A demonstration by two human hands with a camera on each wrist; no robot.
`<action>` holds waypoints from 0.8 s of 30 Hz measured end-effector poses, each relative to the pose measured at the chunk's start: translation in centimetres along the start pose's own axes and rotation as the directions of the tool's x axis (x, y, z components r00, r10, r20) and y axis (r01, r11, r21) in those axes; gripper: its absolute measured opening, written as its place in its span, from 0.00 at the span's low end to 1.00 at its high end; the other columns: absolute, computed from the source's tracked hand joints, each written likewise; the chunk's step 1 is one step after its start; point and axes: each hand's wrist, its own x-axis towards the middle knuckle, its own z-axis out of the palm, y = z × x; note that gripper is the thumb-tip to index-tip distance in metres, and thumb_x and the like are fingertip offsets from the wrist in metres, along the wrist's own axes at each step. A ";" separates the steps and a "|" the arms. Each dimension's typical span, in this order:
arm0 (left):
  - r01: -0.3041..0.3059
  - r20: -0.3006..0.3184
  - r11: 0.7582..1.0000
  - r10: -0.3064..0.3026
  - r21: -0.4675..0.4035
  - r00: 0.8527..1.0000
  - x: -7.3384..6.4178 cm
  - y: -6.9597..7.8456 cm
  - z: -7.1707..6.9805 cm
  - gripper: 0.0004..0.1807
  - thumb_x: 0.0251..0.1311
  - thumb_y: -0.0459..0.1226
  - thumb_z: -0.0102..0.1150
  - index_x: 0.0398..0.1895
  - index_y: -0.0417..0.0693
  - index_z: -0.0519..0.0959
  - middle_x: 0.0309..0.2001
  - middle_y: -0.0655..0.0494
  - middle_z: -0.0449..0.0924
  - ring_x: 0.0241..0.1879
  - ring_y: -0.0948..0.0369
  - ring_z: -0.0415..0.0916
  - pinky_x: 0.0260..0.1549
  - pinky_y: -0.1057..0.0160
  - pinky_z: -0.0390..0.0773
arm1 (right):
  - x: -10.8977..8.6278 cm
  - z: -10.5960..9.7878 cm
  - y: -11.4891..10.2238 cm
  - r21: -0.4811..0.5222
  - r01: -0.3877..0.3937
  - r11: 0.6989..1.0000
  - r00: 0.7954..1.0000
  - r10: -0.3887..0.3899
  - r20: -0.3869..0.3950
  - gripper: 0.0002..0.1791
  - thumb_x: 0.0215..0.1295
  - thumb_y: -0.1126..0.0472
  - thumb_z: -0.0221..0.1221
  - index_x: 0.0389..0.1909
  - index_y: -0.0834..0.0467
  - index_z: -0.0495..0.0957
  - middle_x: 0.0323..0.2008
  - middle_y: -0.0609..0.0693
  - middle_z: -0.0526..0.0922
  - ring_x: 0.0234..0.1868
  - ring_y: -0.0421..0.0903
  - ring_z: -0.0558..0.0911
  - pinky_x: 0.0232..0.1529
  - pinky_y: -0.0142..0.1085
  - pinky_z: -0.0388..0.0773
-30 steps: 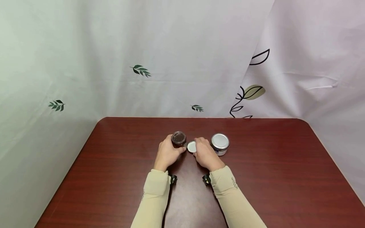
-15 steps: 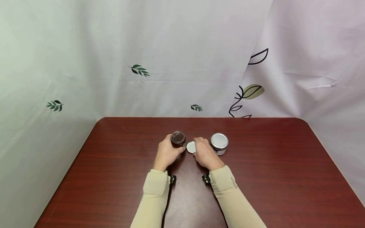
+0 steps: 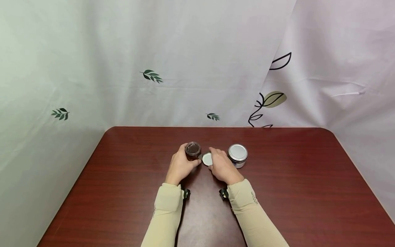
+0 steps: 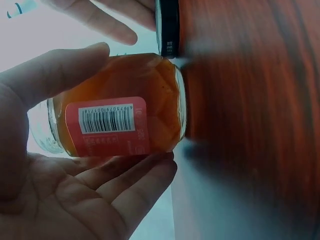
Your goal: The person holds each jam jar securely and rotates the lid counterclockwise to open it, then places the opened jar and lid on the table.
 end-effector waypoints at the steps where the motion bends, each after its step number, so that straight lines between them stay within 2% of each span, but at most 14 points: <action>1: -0.003 0.002 1.000 0.003 0.000 1.000 0.0 0.0 -0.1 0.44 0.51 0.39 0.76 0.71 0.41 0.66 0.56 0.42 0.80 0.55 0.48 0.79 0.54 0.46 0.76 | 0.0 0.0 0.0 0.002 0.003 1.000 1.000 -0.003 -0.004 0.37 0.60 0.70 0.67 0.69 0.71 0.64 0.63 0.68 0.73 0.65 0.65 0.71 0.66 0.50 0.67; 8: -0.030 0.017 0.999 0.030 -0.012 0.999 0.1 -0.1 -0.5 0.48 0.49 0.38 0.77 0.74 0.40 0.62 0.59 0.42 0.78 0.56 0.48 0.78 0.55 0.46 0.75 | -0.2 -0.7 -0.3 0.026 0.012 1.000 1.000 -0.012 -0.024 0.38 0.60 0.70 0.66 0.70 0.70 0.62 0.63 0.68 0.73 0.66 0.65 0.70 0.67 0.51 0.66; 14: -0.032 0.013 0.999 0.032 -0.027 0.999 0.0 0.1 -0.7 0.49 0.49 0.37 0.77 0.74 0.40 0.61 0.62 0.41 0.75 0.60 0.48 0.75 0.58 0.46 0.73 | -0.5 -1.4 -0.5 0.041 0.004 0.999 1.000 -0.003 -0.025 0.38 0.62 0.70 0.65 0.71 0.69 0.60 0.65 0.68 0.71 0.67 0.65 0.70 0.68 0.52 0.65; 24: -0.037 0.013 0.999 0.038 -0.038 0.999 -0.2 0.4 -1.2 0.51 0.51 0.37 0.76 0.76 0.42 0.57 0.65 0.41 0.72 0.61 0.46 0.74 0.59 0.45 0.72 | -1.0 -2.0 -1.4 0.047 0.038 0.998 0.999 -0.036 -0.029 0.38 0.63 0.71 0.64 0.72 0.69 0.59 0.66 0.68 0.70 0.68 0.64 0.68 0.68 0.52 0.64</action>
